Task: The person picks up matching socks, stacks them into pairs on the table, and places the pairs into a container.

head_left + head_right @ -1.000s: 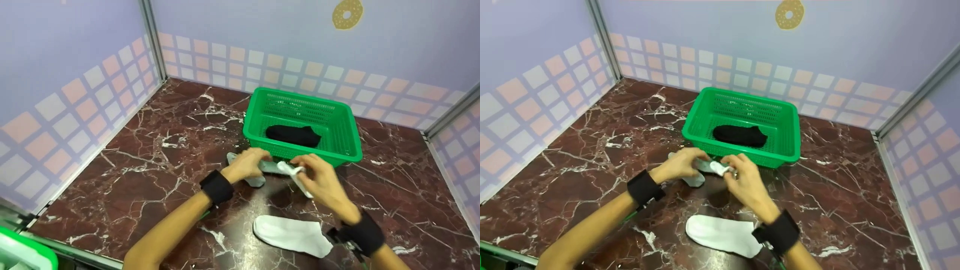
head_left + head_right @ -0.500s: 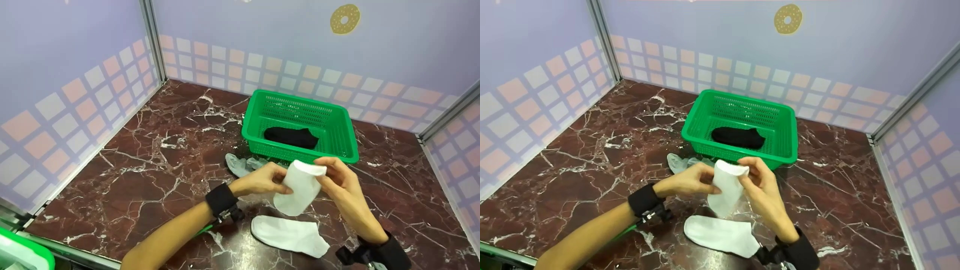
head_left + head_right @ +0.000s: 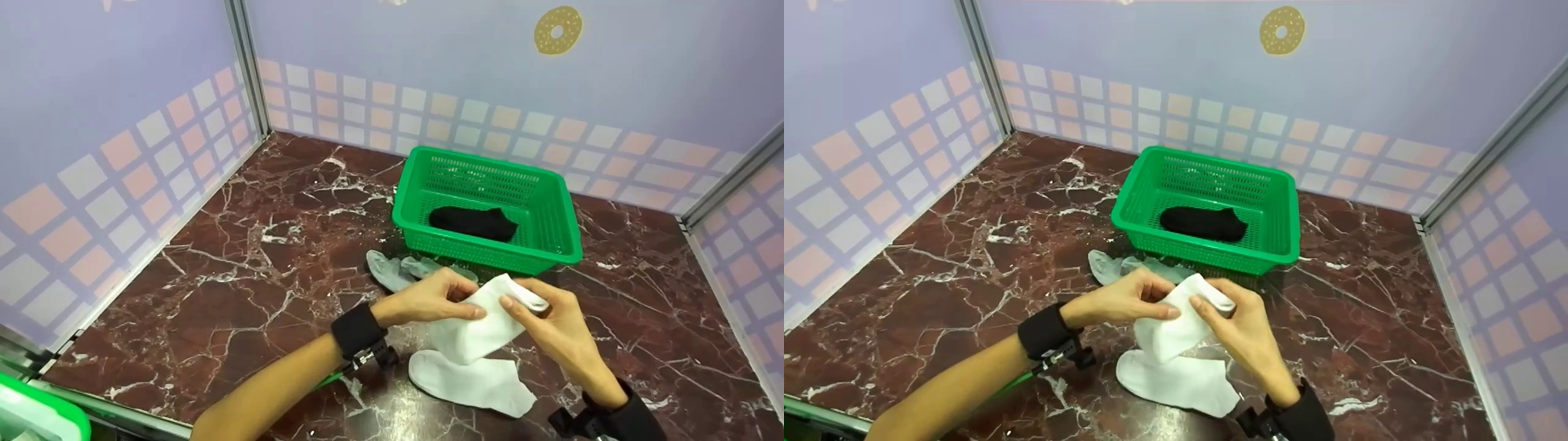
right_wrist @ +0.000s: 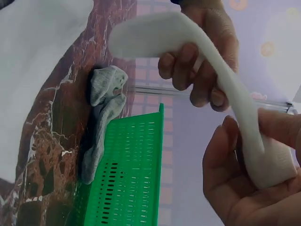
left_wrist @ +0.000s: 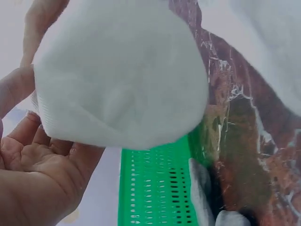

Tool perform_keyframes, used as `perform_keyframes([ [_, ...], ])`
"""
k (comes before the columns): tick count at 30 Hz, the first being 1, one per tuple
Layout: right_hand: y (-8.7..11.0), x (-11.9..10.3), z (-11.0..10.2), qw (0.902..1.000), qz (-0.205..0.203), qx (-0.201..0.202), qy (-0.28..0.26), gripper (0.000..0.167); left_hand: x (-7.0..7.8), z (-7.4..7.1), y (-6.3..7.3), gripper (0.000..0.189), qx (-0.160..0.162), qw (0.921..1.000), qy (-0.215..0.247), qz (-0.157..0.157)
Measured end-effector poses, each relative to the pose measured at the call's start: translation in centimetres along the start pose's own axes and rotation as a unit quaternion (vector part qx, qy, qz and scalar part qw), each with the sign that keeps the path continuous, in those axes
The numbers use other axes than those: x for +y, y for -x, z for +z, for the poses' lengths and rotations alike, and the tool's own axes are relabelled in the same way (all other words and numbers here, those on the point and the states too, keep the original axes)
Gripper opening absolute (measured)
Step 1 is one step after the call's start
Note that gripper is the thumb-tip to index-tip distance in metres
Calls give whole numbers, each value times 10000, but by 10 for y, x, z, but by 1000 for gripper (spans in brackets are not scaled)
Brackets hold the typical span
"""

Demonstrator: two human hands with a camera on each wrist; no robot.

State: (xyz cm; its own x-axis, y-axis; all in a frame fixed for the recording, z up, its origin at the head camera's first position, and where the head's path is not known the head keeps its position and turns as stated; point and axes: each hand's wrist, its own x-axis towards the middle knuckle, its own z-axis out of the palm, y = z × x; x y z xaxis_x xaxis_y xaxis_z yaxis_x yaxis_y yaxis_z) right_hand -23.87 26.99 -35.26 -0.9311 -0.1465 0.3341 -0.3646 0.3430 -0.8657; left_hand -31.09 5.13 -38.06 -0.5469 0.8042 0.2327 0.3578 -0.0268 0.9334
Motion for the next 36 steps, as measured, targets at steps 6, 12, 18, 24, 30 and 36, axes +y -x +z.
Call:
perform_keyframes([
  [6,4,3,-9,9978,-196,447,460,9,-12,2,17,26,-256,9975,403,-524],
  [12,29,16,-28,9980,58,564,291,35,-20,13,45,33,250,9871,1180,-1052],
  [18,67,38,-42,9990,-261,239,265,31,-26,26,59,26,1167,9515,2622,-1107],
  [24,84,52,-35,9981,471,402,46,27,-25,33,66,9,1316,9109,3669,-1357],
  [30,85,60,-30,9985,475,-56,-271,36,-25,36,73,16,1598,9073,3458,-1779],
  [36,80,70,-28,9939,779,-730,288,31,-26,35,78,14,1969,9242,2568,-2027],
])
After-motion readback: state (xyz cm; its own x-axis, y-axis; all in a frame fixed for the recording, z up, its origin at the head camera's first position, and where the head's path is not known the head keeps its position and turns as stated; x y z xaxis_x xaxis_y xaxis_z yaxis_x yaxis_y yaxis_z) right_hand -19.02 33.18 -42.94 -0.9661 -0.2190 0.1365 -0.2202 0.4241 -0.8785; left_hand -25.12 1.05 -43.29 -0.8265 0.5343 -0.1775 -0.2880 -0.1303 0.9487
